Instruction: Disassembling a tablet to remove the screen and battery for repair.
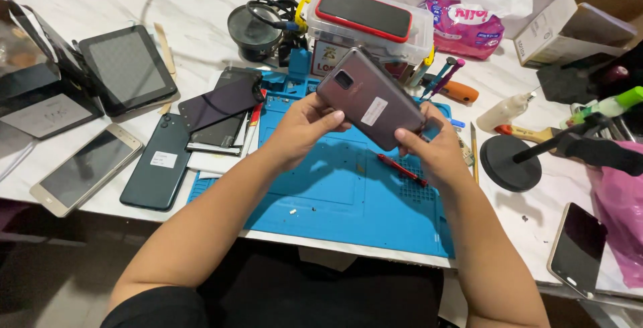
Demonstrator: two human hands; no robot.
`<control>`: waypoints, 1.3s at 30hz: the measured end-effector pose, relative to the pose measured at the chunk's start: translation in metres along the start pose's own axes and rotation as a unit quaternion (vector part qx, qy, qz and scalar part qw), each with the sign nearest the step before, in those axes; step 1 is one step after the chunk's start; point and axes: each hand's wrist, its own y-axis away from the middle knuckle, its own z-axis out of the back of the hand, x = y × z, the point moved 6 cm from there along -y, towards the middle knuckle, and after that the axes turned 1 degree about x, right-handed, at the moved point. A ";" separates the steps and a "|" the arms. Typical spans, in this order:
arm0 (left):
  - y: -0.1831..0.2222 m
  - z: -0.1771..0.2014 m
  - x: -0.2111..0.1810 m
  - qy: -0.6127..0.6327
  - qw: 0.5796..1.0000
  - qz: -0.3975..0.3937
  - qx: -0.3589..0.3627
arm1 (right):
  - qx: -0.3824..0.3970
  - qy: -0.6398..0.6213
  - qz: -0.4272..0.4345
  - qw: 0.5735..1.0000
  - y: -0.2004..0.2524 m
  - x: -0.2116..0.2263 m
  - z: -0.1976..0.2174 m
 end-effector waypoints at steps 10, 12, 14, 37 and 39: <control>0.010 0.009 -0.014 -0.053 0.995 -0.082 -0.020 | 0.035 -0.001 -0.029 0.999 0.004 0.022 -0.036; 0.011 0.003 -0.027 -0.031 0.995 -0.091 -0.006 | 0.028 -0.049 -0.049 0.997 0.006 0.020 -0.037; 0.011 0.003 -0.027 -0.034 0.995 -0.094 -0.009 | 0.028 -0.066 -0.049 0.996 0.006 0.022 -0.039; 0.019 0.002 -0.022 0.069 0.995 -0.064 -0.043 | 0.079 -0.077 -0.061 0.992 0.010 0.009 -0.041; 0.018 0.002 -0.023 0.070 0.995 -0.065 -0.043 | 0.088 -0.067 -0.061 0.992 0.011 0.020 -0.049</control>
